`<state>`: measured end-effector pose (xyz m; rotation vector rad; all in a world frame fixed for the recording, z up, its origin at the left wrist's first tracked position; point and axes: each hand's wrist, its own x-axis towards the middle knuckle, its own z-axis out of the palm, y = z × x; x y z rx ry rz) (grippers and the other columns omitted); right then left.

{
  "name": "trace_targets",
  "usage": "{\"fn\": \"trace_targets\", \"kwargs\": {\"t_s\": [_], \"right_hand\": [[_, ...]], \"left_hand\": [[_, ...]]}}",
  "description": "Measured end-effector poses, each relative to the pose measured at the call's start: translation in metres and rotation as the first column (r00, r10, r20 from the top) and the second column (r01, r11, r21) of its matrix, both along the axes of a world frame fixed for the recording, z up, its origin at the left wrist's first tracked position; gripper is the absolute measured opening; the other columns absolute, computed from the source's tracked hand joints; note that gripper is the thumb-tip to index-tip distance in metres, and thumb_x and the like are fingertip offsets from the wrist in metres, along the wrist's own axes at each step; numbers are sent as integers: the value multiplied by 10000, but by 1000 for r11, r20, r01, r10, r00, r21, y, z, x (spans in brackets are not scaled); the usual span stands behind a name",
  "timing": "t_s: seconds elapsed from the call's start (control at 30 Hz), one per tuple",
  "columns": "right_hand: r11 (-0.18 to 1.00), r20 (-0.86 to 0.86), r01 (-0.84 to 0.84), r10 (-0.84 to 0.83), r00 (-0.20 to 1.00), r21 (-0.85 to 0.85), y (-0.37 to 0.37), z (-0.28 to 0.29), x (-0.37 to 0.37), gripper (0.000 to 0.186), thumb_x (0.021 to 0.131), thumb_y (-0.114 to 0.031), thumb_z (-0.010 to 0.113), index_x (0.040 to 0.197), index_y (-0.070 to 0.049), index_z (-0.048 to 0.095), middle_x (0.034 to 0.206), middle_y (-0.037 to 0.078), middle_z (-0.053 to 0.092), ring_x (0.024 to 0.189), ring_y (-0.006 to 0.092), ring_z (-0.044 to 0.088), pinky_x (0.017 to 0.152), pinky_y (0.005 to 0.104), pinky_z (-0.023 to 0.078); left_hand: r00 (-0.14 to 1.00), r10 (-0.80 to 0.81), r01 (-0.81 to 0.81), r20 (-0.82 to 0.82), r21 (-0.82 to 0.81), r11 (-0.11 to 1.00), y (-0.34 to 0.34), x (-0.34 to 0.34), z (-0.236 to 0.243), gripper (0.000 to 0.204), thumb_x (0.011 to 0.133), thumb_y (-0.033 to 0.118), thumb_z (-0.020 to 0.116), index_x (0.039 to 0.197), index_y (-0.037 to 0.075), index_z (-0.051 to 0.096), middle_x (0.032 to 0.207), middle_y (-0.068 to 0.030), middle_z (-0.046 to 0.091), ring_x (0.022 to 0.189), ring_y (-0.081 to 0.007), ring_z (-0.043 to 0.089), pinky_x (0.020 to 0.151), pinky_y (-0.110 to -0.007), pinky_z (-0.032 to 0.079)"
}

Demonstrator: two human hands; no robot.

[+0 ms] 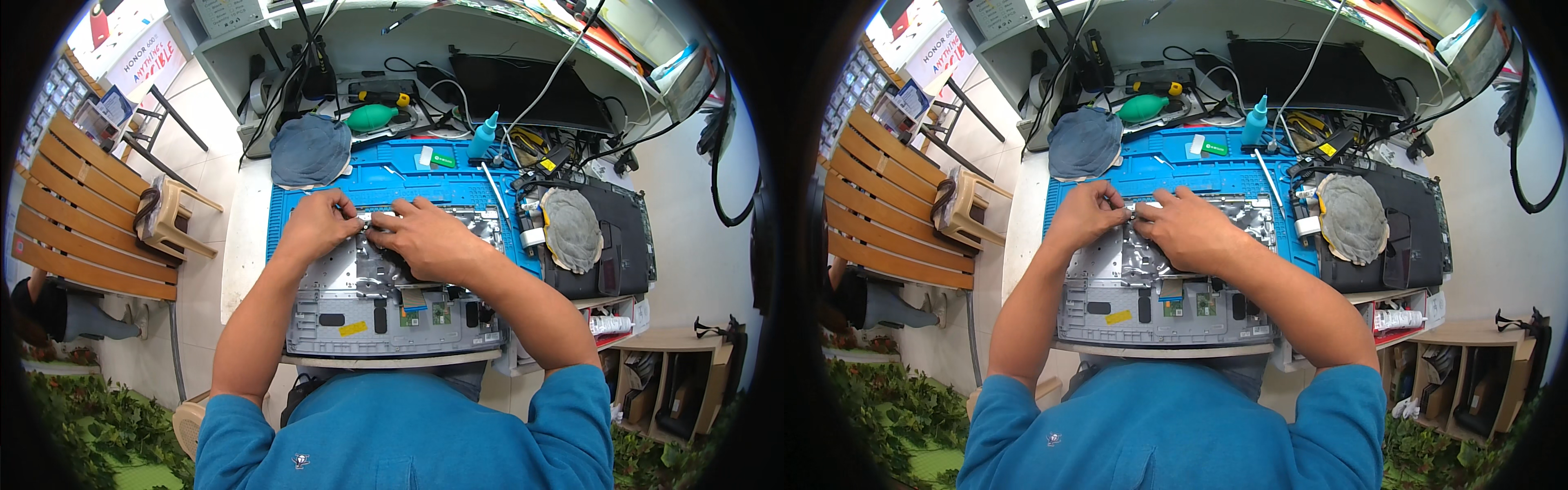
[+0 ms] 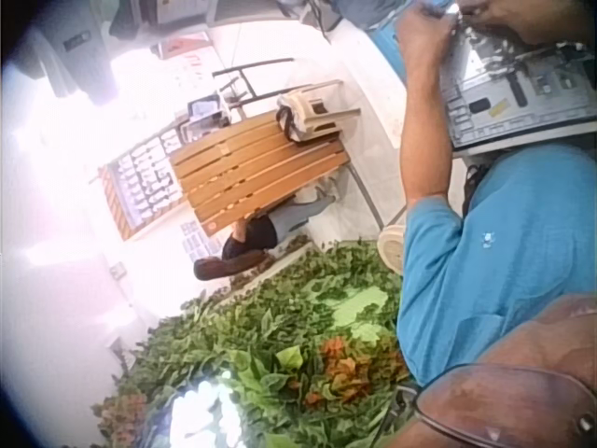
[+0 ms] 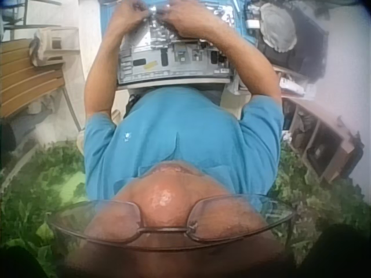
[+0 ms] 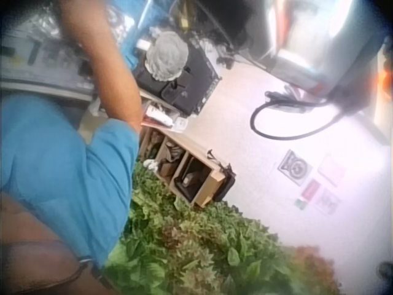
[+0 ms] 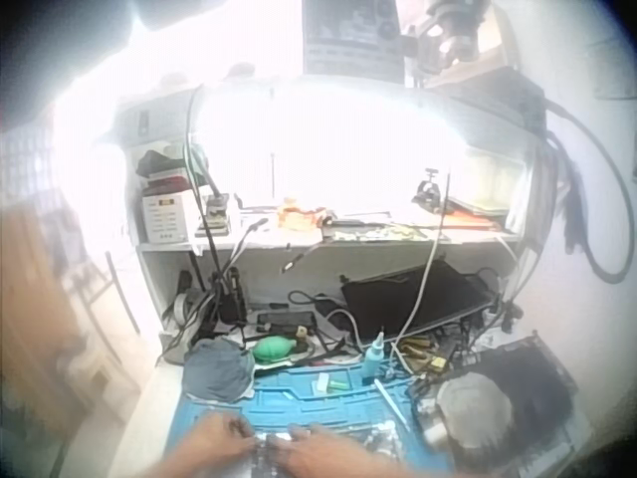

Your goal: The person uses a soldering iron to work on the internal components of a disassembled laptop. They then flip the laptop to inspect the keyboard and touchpad area before returning to the internal chassis to place a black shielding sheet over the motherboard.

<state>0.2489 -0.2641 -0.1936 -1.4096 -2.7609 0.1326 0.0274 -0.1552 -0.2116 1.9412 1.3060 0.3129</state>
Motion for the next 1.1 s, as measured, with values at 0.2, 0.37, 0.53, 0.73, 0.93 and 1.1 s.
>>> {"fn": "trace_targets", "kwargs": {"t_s": [0.2, 0.37, 0.53, 0.73, 0.93, 1.1], "right_hand": [[997, -55, -28, 32, 998, 78, 1, -15, 1, 418, 1000, -119, 644, 1401, -82, 759, 1441, 56, 712, 1342, 281, 623, 1110, 462, 500], [998, -91, -45, 48, 995, 43, 6, -10, 3, 426, 976, -108, 677, 1392, -100, 768, 1440, 48, 725, 1353, 273, 615, 1098, 440, 492], [1000, -91, -29, 30, 995, 10, 12, -7, 2, 440, 947, -89, 710, 1381, -116, 776, 1446, 38, 726, 1352, 273, 612, 1102, 441, 485], [999, -50, -46, 48, 998, 28, 9, -7, 5, 435, 978, -105, 695, 1405, -141, 772, 1467, 19, 705, 1355, 274, 607, 1109, 451, 481], [989, -48, -49, 56, 997, 137, 1, -12, 6, 430, 1009, -144, 673, 1430, -145, 760, 1467, 55, 698, 1373, 275, 602, 1119, 443, 481], [987, -44, -63, 70, 997, 151, 1, -19, 0, 425, 999, -144, 679, 1413, -131, 769, 1452, 77, 702, 1367, 277, 609, 1143, 441, 479]], "left_hand": [[974, -217, 192, 63, 273, 943, -11, -18, -3, 205, 872, 78, 814, 1073, 81, 853, 979, -75, 770, 810, -198, 728, 728, -335, 567], [882, -461, 428, -96, 573, 699, -26, -44, -6, 358, 830, -3, 753, 1153, 108, 862, 1170, -73, 749, 1058, -285, 718, 915, -387, 592], [923, -380, 341, -57, 575, 744, -28, -35, 2, 393, 829, -25, 732, 1169, 119, 865, 1214, -85, 724, 1166, -318, 685, 995, -418, 591], [881, -434, 460, -191, 567, 684, -21, -38, 6, 335, 849, 47, 774, 1156, 141, 866, 1227, -53, 734, 1188, -279, 691, 996, -410, 596], [800, -563, 558, -208, 602, 571, -32, -50, 3, 460, 766, -4, 782, 1188, 164, 855, 1233, -66, 737, 1144, -308, 696, 988, -423, 602], [758, -617, 596, -210, 608, 525, -39, -54, 1, 486, 770, 11, 799, 1233, 152, 836, 1258, -65, 743, 1184, -314, 706, 1004, -429, 611]]}}
